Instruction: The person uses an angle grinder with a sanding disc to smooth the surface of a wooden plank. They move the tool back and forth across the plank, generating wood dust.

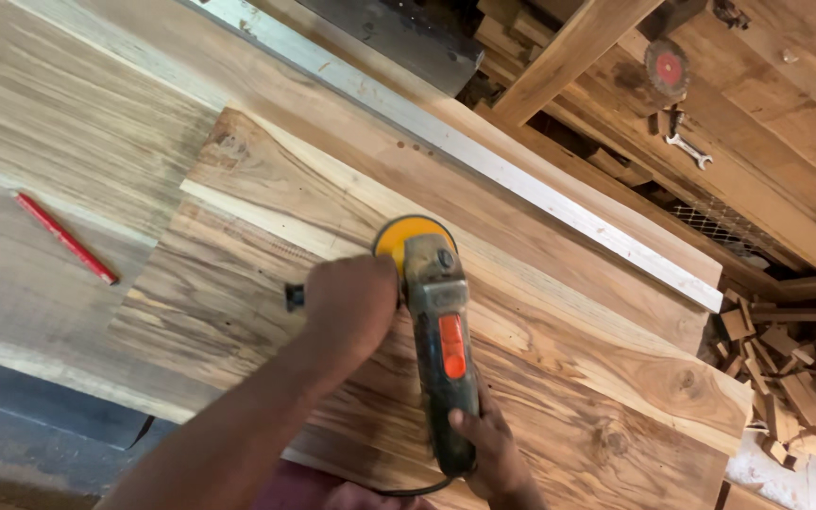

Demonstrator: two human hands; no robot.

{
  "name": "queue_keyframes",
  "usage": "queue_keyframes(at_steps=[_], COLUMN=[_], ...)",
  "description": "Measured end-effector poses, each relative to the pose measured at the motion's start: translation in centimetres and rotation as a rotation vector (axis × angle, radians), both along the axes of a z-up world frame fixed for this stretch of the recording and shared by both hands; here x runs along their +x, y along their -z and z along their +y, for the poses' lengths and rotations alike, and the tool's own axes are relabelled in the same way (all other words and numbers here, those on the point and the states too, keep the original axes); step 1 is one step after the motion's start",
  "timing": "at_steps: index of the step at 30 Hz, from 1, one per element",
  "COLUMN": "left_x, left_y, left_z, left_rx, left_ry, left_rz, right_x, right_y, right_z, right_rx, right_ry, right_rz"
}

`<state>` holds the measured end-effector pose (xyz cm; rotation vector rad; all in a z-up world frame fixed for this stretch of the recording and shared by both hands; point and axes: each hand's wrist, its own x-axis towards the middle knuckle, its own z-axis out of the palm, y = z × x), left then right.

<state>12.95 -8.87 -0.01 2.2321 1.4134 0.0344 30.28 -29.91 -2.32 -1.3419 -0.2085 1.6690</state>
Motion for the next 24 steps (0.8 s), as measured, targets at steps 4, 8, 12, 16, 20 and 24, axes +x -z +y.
queue_keyframes(at_steps=[4, 8, 12, 16, 20, 24], left_x=[-1.4, -6.9, -12.9, -16.6, -18.0, -18.2], left_y=[0.2, 0.9, 0.6, -0.2, -0.6, -0.4], left_z=[-1.6, -0.8, 1.6, 4.7, 5.4, 4.0], left_rx=[-0.020, 0.055, 0.087, 0.050, 0.051, 0.001], left_ry=[-0.012, -0.085, -0.219, -0.319, -0.359, -0.354], left_rz=[0.030, 0.087, 0.208, 0.301, 0.313, 0.332], right_x=[-1.3, -4.6, -8.9, -12.5, -13.7, -14.0], right_y=[1.1, 1.4, 1.0, -0.6, -2.0, -2.7], right_z=[-1.5, 1.2, 7.7, 12.5, 13.8, 12.6], right_rx=[-0.060, 0.066, 0.251, 0.117, 0.139, 0.119], right_ry=[0.017, -0.159, -0.406, -0.462, -0.443, -0.452], right_rz=[0.024, 0.045, -0.020, -0.006, 0.048, 0.014])
